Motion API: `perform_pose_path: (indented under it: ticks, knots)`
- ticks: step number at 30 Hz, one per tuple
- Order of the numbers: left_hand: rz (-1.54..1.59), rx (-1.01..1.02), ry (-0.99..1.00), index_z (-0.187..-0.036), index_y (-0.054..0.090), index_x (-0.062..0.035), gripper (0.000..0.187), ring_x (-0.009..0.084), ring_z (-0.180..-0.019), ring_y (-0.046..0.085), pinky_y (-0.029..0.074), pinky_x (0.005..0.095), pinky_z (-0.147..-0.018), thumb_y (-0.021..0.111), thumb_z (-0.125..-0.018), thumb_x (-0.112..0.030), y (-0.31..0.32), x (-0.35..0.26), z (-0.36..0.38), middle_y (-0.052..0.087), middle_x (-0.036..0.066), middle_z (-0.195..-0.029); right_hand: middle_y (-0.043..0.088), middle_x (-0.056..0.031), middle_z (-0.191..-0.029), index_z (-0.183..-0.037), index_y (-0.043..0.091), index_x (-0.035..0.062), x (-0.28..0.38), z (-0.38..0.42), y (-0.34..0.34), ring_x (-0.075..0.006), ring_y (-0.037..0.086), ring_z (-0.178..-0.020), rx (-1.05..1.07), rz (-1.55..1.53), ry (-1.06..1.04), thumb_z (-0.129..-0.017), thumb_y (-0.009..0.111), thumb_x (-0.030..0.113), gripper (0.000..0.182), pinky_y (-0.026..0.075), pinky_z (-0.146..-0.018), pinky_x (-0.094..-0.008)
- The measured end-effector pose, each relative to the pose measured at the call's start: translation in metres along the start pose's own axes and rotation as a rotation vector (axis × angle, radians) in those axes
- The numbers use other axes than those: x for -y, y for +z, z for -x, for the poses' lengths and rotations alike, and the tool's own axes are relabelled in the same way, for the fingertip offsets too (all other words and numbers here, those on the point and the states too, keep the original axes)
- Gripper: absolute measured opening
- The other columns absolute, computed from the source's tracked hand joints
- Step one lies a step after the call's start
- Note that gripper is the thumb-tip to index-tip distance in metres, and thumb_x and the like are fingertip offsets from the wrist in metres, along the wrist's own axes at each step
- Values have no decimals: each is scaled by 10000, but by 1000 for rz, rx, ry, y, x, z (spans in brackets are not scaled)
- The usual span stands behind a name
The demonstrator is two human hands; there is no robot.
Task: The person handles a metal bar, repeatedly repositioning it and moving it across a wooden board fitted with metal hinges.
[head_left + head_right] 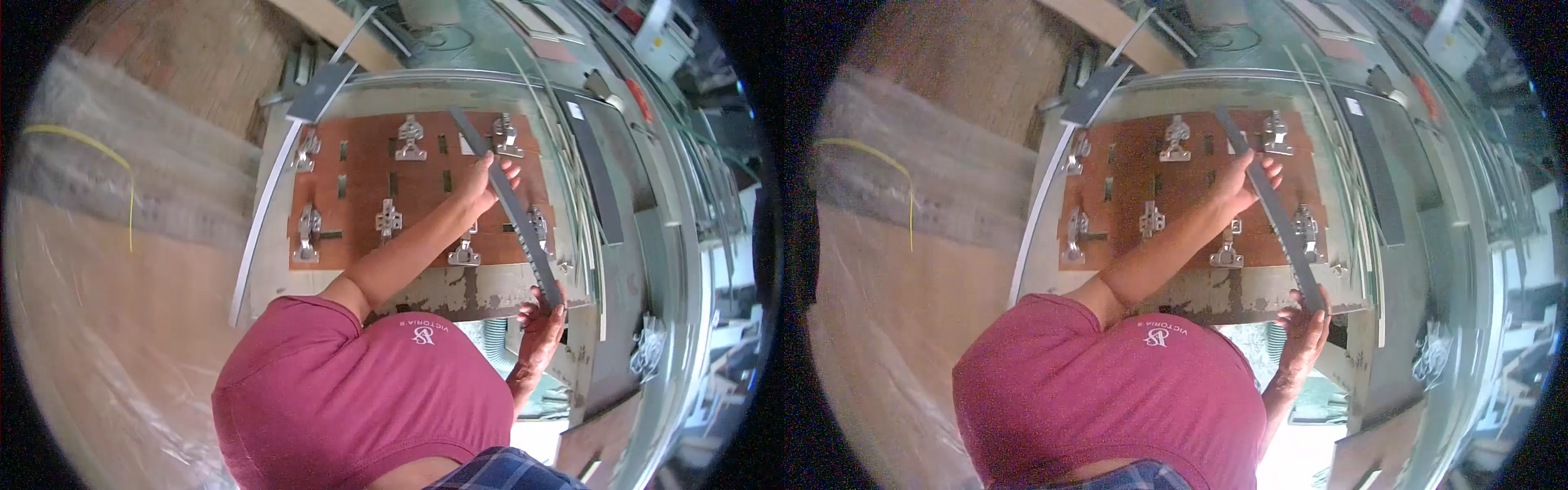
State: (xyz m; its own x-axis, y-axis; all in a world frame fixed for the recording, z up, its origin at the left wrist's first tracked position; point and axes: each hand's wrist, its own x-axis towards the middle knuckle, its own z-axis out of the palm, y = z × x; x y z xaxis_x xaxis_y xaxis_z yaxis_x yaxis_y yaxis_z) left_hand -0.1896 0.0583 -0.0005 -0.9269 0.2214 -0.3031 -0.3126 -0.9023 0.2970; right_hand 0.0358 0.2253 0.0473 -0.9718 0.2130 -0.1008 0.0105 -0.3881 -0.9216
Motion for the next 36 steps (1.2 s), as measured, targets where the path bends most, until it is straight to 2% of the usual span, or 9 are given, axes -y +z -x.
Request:
perform_pose_path:
  ticks: [4, 8, 10, 13, 17, 21, 24, 26, 36]
  knots:
    - [8, -180, 156, -939, 435, -14, 254, 285, -854, 587, 491, 469, -780, 362, -933, -258, -7, -40, 41, 554, 120, -812, 556, -141, -1000, -1279, 335, 24, -10, -4, 18, -136, 587, -666, 94, 28, 85, -846, 472, 485, 647, 486, -559, -225]
    - [112, -196, 231, -913, 444, -27, 214, 309, -846, 588, 490, 494, -780, 425, -912, -241, -33, -56, 38, 546, 148, -845, 548, -147, -1013, -1282, 333, 43, -10, -9, 36, -151, 590, -666, 188, 107, 111, -847, 467, 491, 639, 476, -559, -246]
    - [129, -183, 201, -907, 451, -23, 217, 312, -849, 587, 488, 499, -782, 436, -907, -239, -38, -58, 35, 546, 150, -865, 554, -111, -1022, -1281, 362, 75, -9, -10, 40, -113, 559, -645, 197, 129, 106, -843, 468, 493, 614, 446, -547, -208]
    - [143, -219, 203, -908, 456, -22, 212, 312, -851, 586, 485, 504, -782, 449, -901, -234, -38, -57, 33, 550, 153, -868, 556, -113, -1017, -1277, 365, 72, -8, -12, 43, -117, 568, -650, 192, 143, 107, -843, 469, 494, 614, 445, -539, -207]
    - [172, -214, 223, -915, 458, -22, 210, 318, -847, 584, 481, 506, -783, 458, -897, -231, -40, -68, 41, 552, 156, -865, 557, -118, -1016, -1272, 369, 67, -6, -15, 46, -122, 579, -663, 231, 138, 107, -843, 478, 484, 608, 447, -532, -205]
    - [142, -79, 358, -919, 424, -31, 210, 302, -802, 575, 482, 490, -758, 412, -917, -240, -53, -100, 66, 534, 146, -852, 561, -115, -1018, -1269, 371, 63, -5, -19, 62, -120, 583, -673, 309, 187, 140, -845, 480, 477, 603, 463, -543, -210]
    - [158, 10, 420, -926, 409, -35, 217, 284, -774, 563, 482, 487, -755, 392, -925, -252, -78, -131, 72, 516, 136, -862, 577, -147, -1017, -1277, 353, 63, -12, -25, 75, -164, 593, -702, 431, 245, 163, -899, 409, 371, 491, 474, -588, -264]
    - [170, -111, 487, -905, 425, -35, 214, 290, -802, 568, 475, 500, -763, 401, -922, -247, -86, -146, 82, 519, 138, -875, 579, -125, -1016, -1273, 367, 61, -17, -27, 88, -126, 591, -689, 516, 220, 198, -883, 446, 404, 525, 491, -588, -232]
    - [247, -284, 511, -892, 452, -17, 220, 312, -849, 571, 467, 505, -788, 413, -916, -232, -126, -177, 91, 540, 162, -902, 589, -142, -1010, -1276, 361, 67, -41, -32, 112, -137, 599, -677, 599, 280, 302, -905, 422, 317, 451, 495, -576, -242]
